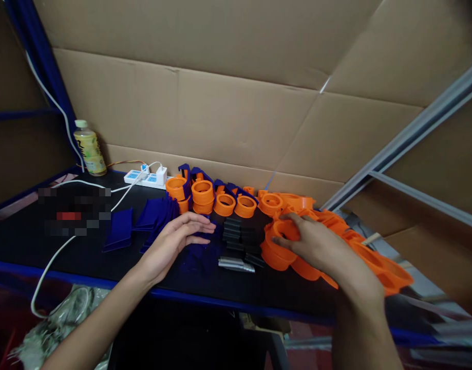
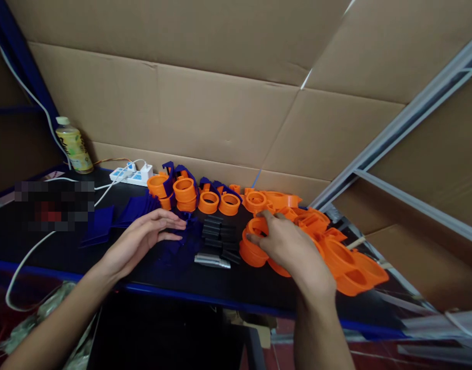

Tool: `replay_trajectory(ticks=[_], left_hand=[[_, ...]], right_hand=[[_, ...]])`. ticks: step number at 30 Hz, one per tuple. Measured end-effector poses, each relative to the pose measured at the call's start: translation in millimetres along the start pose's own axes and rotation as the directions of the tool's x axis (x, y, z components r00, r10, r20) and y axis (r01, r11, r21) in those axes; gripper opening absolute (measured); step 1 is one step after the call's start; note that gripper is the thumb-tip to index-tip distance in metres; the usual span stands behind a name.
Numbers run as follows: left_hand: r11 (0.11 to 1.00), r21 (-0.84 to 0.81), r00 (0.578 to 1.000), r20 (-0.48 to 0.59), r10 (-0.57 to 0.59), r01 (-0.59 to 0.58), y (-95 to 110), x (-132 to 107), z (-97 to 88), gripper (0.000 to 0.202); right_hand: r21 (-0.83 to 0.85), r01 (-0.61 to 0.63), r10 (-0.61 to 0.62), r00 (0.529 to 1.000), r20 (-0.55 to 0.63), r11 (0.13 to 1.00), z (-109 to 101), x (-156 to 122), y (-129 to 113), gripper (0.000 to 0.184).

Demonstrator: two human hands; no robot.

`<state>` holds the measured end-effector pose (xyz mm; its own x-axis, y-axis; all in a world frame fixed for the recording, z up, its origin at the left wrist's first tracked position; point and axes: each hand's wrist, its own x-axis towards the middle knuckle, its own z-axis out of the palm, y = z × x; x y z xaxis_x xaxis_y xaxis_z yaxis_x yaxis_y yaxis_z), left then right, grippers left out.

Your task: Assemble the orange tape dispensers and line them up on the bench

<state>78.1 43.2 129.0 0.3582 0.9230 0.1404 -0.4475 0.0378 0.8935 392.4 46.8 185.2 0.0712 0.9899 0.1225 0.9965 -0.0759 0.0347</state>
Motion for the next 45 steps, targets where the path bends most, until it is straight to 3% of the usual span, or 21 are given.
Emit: replay_trajectory(ticks=[4,6,8,10,13,15,17,20,22,24,28,34,45], left_hand=[[0.999,-0.003,0.999,0.032,-0.033,0.033,-5,1,1.3,0.027],[0.998,-0.038,0.999,0.032,-0.039,0.040,-8,0,4.3,0.037],[0.994,-0.104,0.999,0.038,-0.032,0.036,-10,0,8.9,0.044],[0.983,-0.183,0.999,0.039,-0.025,0.031,-11,-1,13.0,0.045],[0.972,-0.234,0.998,-0.067,0.002,-0.018,-9,1,12.8,0.043],[0.980,-0.198,0.990,-0.141,0.005,-0.034,-6,2,8.2,0.046],[0.988,-0.151,0.988,-0.156,-0.007,-0.016,-3,4,2.8,0.048],[0.993,-0.121,0.988,-0.157,-0.007,-0.012,2,4,-1.4,0.046],[0.993,-0.117,0.987,-0.161,0.000,-0.019,3,4,-1.1,0.043],[0.993,-0.119,0.987,-0.158,-0.004,-0.015,3,3,0.2,0.040],[0.994,-0.112,0.989,-0.145,-0.024,0.007,2,3,1.4,0.038],[0.993,-0.112,0.994,-0.094,-0.055,0.045,2,1,4.2,0.041],[0.992,-0.117,0.997,-0.060,-0.055,0.048,5,-2,4.8,0.036]], right_hand=[[0.128,0.087,-0.060,0.977,-0.204,0.988,-17,-22,-23,0.052],[0.282,0.211,-0.134,0.954,-0.269,0.936,-25,-38,-43,0.052],[0.472,0.349,-0.268,0.935,-0.230,0.810,-29,-55,-66,0.055],[0.630,0.400,-0.410,0.901,-0.139,0.665,-27,-67,-87,0.060],[0.776,0.365,-0.503,0.861,-0.072,0.514,-17,-73,-103,0.069],[0.837,0.311,-0.491,0.869,-0.059,0.451,-7,-68,-102,0.068],[0.835,0.272,-0.445,0.895,-0.036,0.478,6,-60,-93,0.050],[0.665,0.286,-0.377,0.926,-0.007,0.690,28,-48,-78,0.023],[0.514,0.299,-0.350,0.937,0.003,0.804,44,-45,-71,0.022],[0.412,0.305,-0.337,0.941,0.007,0.859,58,-44,-70,0.027],[0.319,0.323,-0.340,0.940,-0.005,0.891,70,-46,-75,0.034],[0.276,0.311,-0.324,0.946,0.004,0.910,67,-47,-79,0.035],[0.392,0.325,-0.375,0.926,0.054,0.860,66,-47,-70,0.030]])
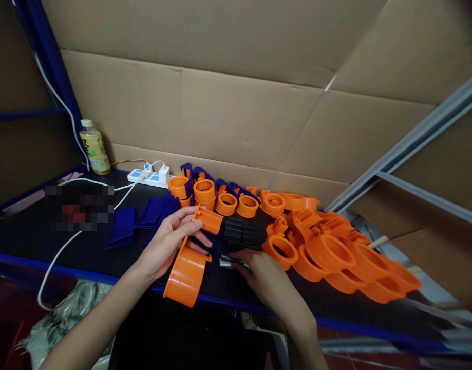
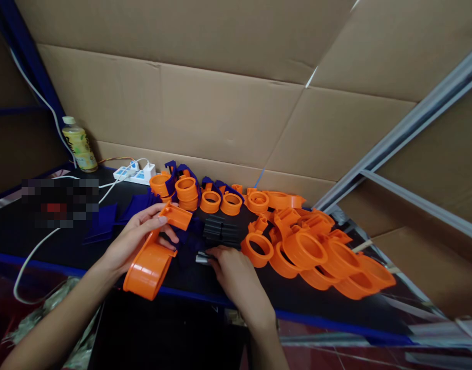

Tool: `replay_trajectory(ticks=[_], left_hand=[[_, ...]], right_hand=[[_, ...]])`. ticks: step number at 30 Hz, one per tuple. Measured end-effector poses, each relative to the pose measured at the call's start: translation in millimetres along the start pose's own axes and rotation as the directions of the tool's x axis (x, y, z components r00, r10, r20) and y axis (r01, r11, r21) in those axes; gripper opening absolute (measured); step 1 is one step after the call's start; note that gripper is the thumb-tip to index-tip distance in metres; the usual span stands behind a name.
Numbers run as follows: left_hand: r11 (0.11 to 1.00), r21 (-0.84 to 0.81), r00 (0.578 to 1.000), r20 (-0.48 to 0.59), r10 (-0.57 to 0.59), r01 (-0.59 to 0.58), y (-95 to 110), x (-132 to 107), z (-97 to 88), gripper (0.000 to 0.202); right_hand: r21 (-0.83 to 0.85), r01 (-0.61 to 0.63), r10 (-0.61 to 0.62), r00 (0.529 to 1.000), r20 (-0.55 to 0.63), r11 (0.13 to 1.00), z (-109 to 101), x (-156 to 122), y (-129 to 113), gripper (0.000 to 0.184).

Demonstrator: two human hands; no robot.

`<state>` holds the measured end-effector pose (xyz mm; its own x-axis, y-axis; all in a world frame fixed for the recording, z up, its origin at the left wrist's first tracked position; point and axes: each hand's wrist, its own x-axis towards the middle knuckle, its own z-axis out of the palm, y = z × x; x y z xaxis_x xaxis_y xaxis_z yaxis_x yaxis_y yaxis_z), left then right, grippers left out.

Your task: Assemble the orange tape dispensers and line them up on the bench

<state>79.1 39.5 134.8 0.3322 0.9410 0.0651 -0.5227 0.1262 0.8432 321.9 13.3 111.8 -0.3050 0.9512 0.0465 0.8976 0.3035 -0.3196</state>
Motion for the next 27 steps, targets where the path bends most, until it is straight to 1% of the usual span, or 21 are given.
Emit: replay_trajectory(ticks=[8,12,19,27], left_hand=[[1.000,-0.002,1.000,0.005,-0.011,0.011,-2.0,1.3,0.1,0.038],[1.000,0.004,1.000,0.012,-0.018,0.018,-3.2,1.8,-1.4,0.037],[1.000,0.015,1.000,0.030,-0.002,0.001,-5.4,2.5,-2.4,0.036],[0.999,0.032,0.999,0.037,-0.008,0.007,-4.7,2.1,-1.6,0.036]], right_hand=[[0.058,0.007,-0.008,1.000,0.026,0.998,-2.8,-0.1,-3.9,0.030],[0.062,0.018,-0.021,0.999,0.036,0.998,-2.6,0.7,-3.8,0.030],[0.079,0.045,-0.042,0.998,-0.038,0.996,-2.3,0.7,-0.8,0.033],[0.104,0.083,-0.075,0.994,-0.081,0.991,0.0,0.2,1.7,0.030]])
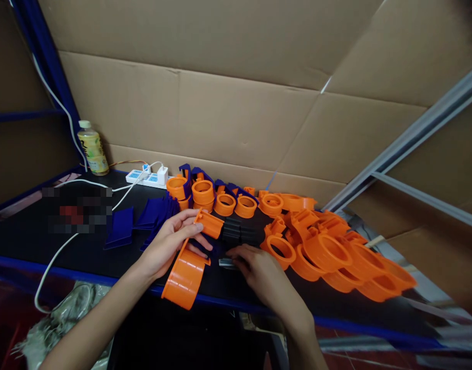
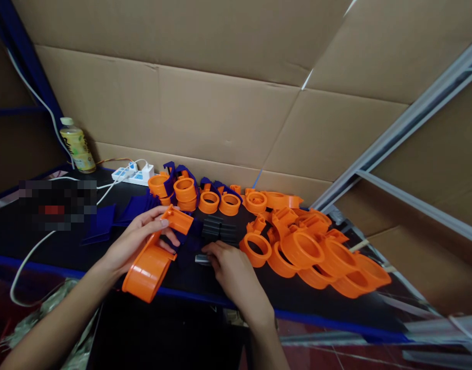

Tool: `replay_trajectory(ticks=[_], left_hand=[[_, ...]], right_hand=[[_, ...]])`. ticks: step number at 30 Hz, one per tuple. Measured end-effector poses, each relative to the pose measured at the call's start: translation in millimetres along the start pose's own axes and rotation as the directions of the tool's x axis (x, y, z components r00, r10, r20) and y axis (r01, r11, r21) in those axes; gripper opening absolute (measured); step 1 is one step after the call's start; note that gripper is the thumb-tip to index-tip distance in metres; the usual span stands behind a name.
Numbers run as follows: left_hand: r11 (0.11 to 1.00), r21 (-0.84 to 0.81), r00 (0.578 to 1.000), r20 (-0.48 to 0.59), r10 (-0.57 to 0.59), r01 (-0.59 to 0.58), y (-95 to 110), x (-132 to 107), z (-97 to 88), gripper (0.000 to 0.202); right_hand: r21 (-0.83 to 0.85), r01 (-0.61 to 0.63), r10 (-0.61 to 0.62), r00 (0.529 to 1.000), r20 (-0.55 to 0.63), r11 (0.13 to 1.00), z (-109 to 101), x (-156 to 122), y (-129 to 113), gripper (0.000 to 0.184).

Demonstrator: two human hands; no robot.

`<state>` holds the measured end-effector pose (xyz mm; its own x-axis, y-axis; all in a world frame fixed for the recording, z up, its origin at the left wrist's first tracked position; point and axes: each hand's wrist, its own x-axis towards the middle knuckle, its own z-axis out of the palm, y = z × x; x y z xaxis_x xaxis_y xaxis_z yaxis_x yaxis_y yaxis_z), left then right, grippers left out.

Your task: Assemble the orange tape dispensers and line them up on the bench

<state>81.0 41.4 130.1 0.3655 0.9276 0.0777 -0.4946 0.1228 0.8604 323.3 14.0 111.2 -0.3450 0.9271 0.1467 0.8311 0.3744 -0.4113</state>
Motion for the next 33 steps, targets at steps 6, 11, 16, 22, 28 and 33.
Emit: replay_trajectory(ticks=[6,11,16,22,28,33], left_hand=[[1.000,0.022,1.000,0.023,-0.004,0.003,-1,0,0.2,0.037],[0.998,0.064,0.998,0.058,-0.011,0.007,-4,1,-2.5,0.035],[0.985,0.166,0.990,0.118,-0.075,0.055,-10,1,-2.6,0.042],[0.963,0.255,0.979,0.159,-0.128,0.084,-18,-1,4.5,0.048],[0.952,0.293,0.973,0.184,-0.142,0.084,-21,-3,10.1,0.048],[0.957,0.264,0.960,0.215,-0.178,0.118,-25,-1,10.5,0.040]], right_hand=[[0.043,0.023,-0.023,1.000,-0.002,0.999,1,1,5,0.029],[0.165,0.071,-0.047,0.989,-0.142,0.984,-8,0,1,0.022],[0.377,0.101,0.049,0.928,-0.368,0.921,-19,-9,-13,0.015],[0.494,0.065,0.151,0.910,-0.386,0.867,-13,-7,-21,0.024],[0.397,0.104,0.085,0.898,-0.431,0.912,-6,-1,-27,0.021],[0.364,0.134,0.044,0.896,-0.441,0.922,-2,-1,-33,0.020]])
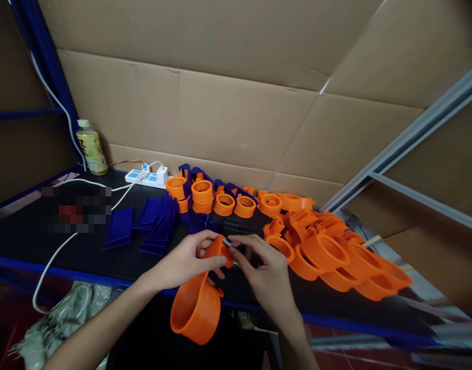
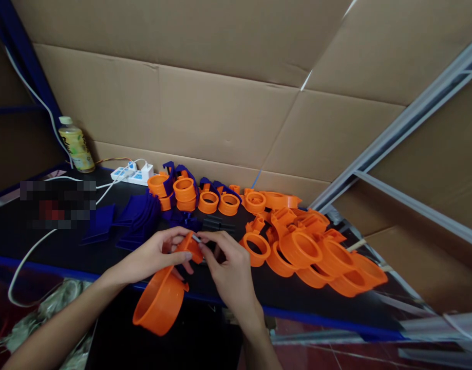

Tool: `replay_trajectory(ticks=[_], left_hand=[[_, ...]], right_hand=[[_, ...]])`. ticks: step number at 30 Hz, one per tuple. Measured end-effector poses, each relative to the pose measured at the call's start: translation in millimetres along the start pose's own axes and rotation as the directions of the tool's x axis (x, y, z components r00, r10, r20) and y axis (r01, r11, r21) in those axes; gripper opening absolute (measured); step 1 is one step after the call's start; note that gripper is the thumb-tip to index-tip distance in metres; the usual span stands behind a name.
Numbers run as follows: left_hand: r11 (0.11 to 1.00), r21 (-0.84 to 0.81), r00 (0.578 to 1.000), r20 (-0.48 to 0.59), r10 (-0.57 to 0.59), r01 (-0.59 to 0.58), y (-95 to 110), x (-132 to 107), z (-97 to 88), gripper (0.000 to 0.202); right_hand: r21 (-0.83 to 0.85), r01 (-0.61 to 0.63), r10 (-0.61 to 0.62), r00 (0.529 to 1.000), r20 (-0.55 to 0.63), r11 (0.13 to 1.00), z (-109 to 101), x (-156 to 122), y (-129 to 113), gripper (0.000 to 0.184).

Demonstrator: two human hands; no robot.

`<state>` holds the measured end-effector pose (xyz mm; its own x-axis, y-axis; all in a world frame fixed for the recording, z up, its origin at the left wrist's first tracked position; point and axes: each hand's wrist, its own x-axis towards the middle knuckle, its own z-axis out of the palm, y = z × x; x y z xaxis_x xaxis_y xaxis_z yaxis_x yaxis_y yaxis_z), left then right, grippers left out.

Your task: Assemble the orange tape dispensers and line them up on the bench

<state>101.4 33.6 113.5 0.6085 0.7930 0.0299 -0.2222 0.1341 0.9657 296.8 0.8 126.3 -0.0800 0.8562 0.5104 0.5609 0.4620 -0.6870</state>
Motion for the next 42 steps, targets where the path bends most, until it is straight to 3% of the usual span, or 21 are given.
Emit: replay_trajectory(ticks=[8,11,16,21,27,32,36,39,42], left_hand=[[0.990,-0.142,1.000,-0.017,-0.022,0.020,7,0,-2.7,0.043],[0.987,-0.163,0.996,-0.085,-0.007,-0.007,12,-1,-8.6,0.045],[0.982,-0.180,0.984,-0.176,0.023,-0.056,18,-4,-18.9,0.042],[0.977,-0.196,0.979,-0.196,0.045,-0.084,23,-7,-22.2,0.040],[0.979,-0.183,0.980,-0.193,0.055,-0.092,22,-5,-22.7,0.041],[0.976,-0.193,0.979,-0.196,0.059,-0.098,21,-4,-21.1,0.038],[0.971,-0.225,0.979,-0.198,0.040,-0.085,16,-2,-13.6,0.034],[0.968,-0.241,0.987,-0.156,0.030,-0.067,9,1,-6.5,0.040],[0.971,-0.232,0.994,-0.107,0.032,-0.056,3,3,-0.6,0.041]], right_hand=[[-0.110,-0.006,-0.005,0.995,-0.098,0.994,-10,3,5,0.022],[-0.236,-0.013,0.002,0.999,-0.049,0.972,-21,6,13,0.024],[-0.607,-0.012,0.137,0.978,0.160,0.795,-31,5,27,0.021],[-0.797,-0.016,0.287,0.937,0.198,0.603,-32,-1,32,0.023],[-0.817,-0.016,0.367,0.899,0.241,0.577,-28,2,41,0.033],[-0.745,-0.017,0.265,0.939,0.217,0.667,-33,4,39,0.024],[-0.509,0.084,-0.027,0.992,0.120,0.857,-36,2,22,0.015],[-0.349,0.234,-0.232,0.972,0.049,0.908,-29,-1,5,0.015],[-0.309,0.316,-0.314,0.948,0.058,0.897,-19,-2,-4,0.013]])
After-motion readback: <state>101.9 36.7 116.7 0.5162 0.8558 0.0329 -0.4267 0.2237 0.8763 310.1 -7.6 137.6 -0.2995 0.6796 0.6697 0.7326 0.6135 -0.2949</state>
